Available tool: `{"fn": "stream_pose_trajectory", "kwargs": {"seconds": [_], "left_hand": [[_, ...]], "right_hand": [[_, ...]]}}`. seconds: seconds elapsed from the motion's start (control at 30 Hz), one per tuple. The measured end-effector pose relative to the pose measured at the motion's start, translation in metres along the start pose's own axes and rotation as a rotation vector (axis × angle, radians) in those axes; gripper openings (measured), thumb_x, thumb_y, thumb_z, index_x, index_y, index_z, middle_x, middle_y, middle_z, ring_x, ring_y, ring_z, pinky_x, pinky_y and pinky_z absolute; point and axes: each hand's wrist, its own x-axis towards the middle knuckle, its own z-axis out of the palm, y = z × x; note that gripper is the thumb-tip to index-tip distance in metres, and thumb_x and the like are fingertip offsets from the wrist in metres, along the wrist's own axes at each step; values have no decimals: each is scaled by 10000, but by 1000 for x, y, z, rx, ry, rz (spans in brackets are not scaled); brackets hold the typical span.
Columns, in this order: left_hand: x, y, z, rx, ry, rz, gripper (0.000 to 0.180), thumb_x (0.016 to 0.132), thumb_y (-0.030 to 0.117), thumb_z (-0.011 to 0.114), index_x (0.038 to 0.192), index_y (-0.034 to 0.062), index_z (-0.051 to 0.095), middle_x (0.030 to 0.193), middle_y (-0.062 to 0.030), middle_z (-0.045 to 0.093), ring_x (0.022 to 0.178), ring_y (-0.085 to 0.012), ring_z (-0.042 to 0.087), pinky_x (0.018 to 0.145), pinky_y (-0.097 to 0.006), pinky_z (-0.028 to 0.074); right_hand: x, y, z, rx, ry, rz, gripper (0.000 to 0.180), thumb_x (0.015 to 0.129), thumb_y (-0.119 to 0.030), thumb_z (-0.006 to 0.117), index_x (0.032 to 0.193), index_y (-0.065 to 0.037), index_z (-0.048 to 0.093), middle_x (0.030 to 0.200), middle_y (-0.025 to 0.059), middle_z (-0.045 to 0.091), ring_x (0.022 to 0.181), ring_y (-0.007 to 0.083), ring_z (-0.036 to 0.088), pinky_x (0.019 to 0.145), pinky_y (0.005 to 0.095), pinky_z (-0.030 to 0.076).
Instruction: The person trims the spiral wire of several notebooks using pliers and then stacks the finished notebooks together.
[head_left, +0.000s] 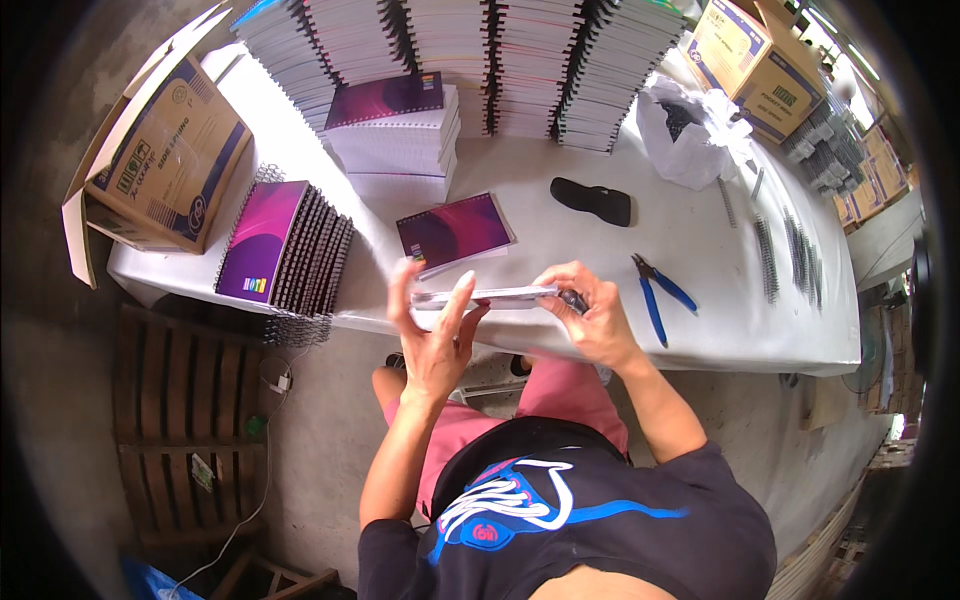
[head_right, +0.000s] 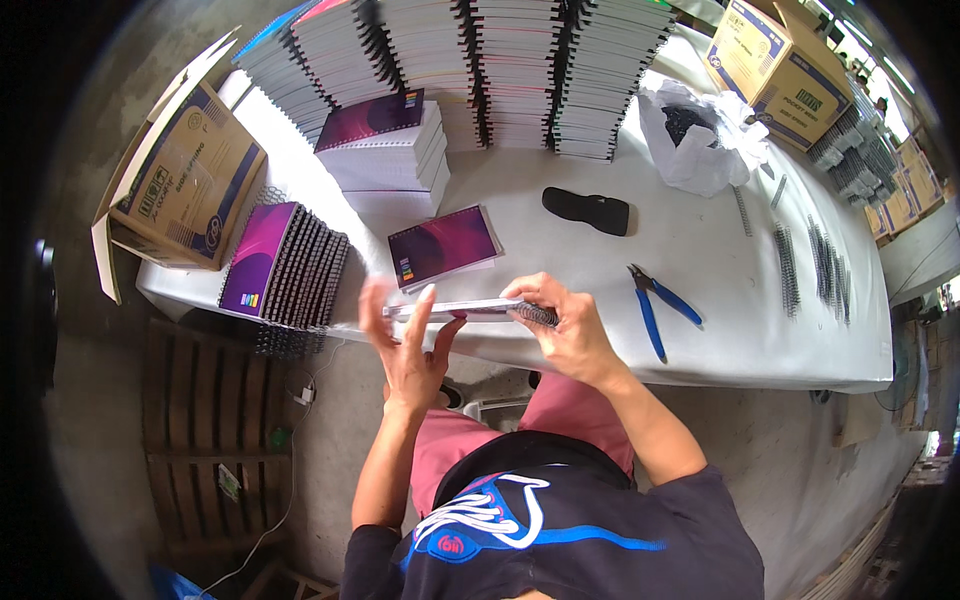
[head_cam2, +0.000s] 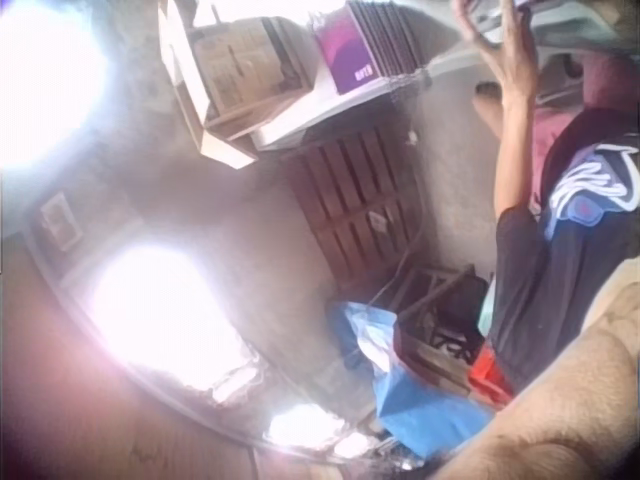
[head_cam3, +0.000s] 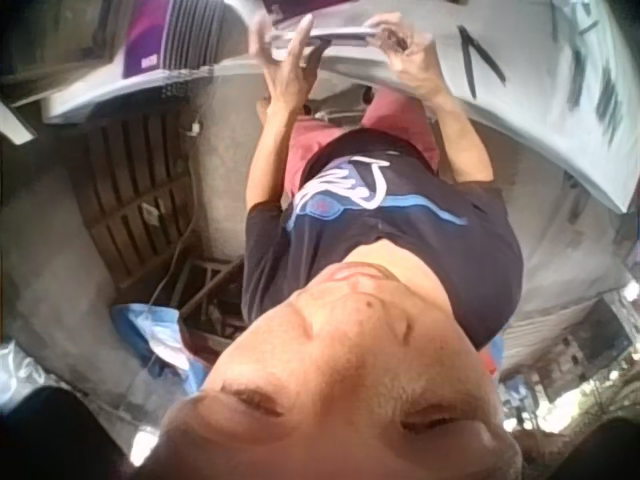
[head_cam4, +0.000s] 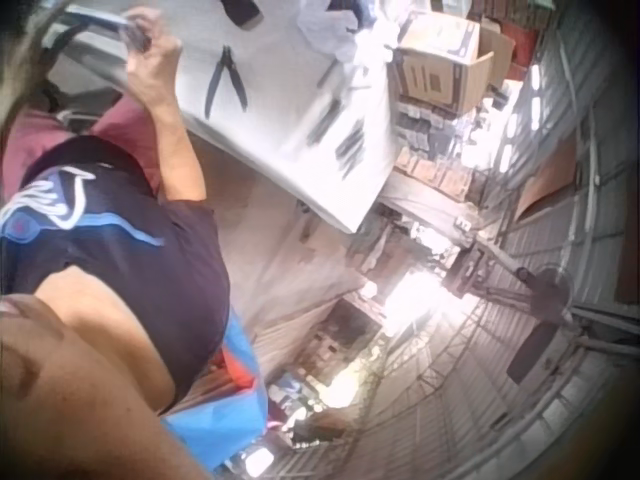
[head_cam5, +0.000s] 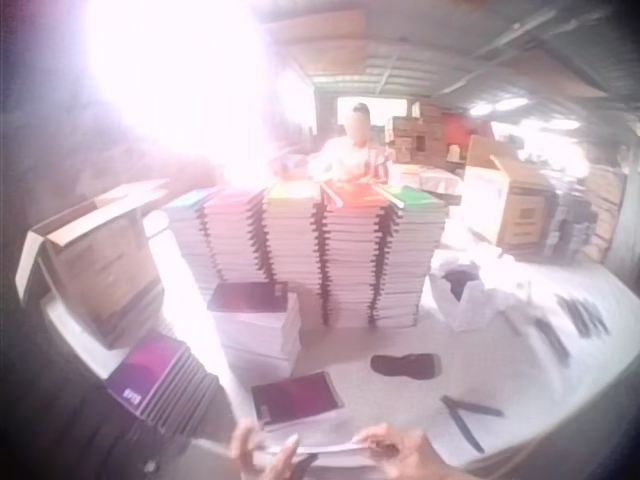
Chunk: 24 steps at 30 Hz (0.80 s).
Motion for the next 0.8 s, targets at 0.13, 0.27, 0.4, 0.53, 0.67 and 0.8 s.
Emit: {"fn": "stream_pose_trajectory", "kwargs": {"seconds": [0.13, 0.27, 0.4, 0.53, 0.67, 0.8], "left_hand": [[-22, -11, 5, 23, -110, -64, 627, 657, 71, 813, 1216, 245, 590, 1393, -192, 195, 1080, -312, 442, 895, -414, 450], [-10, 12, 16, -39, 27, -108, 687, 608, 201, 861, 1229, 210, 567, 1410, -192, 138, 1119, -326, 403, 907, -419, 431], [-4, 25, 26, 58, -6, -132, 726, 629, 320, 843, 1270, 210, 522, 1437, -219, 55, 1313, -378, 215, 1009, -454, 331], [-6, 26, 32, 242, 39, -84, 713, 633, 409, 776, 1274, 230, 522, 1419, -178, 181, 1315, -380, 216, 1075, -555, 155], [-5, 40, 33, 427, -117, -5, 707, 632, 488, 696, 1266, 220, 530, 1178, -97, 446, 1294, -338, 287, 1060, -631, -64], [-1, 36, 43, 346, -18, -5, 597, 613, 564, 696, 1048, 169, 592, 908, -25, 490, 1075, -257, 437, 1015, -666, 77]], "right_hand": [[-8, 11, 7, -380, -99, 47, 684, 804, 76, 614, 1380, -169, 338, 1047, 104, 617, 746, 190, 602, 706, 302, 486], [-5, -3, 14, -299, -58, 84, 775, 763, 114, 562, 1424, -197, 303, 1148, 135, 570, 793, 274, 610, 744, 365, 495], [-3, 3, 19, -363, -89, -4, 747, 751, 100, 508, 1407, -214, 335, 1156, 173, 541, 865, 389, 607, 754, 470, 507], [-2, 2, 10, -432, -192, -6, 691, 765, 74, 499, 1386, -200, 374, 1155, 189, 537, 858, 401, 605, 739, 483, 524], [-5, 6, -4, -479, -241, -76, 642, 786, 12, 533, 1381, -193, 401, 1146, 175, 550, 910, 364, 597, 771, 448, 520], [2, -25, -46, -376, -269, 88, 574, 864, -135, 593, 1401, -203, 403, 1097, 143, 574, 931, 281, 576, 772, 381, 495]]}}
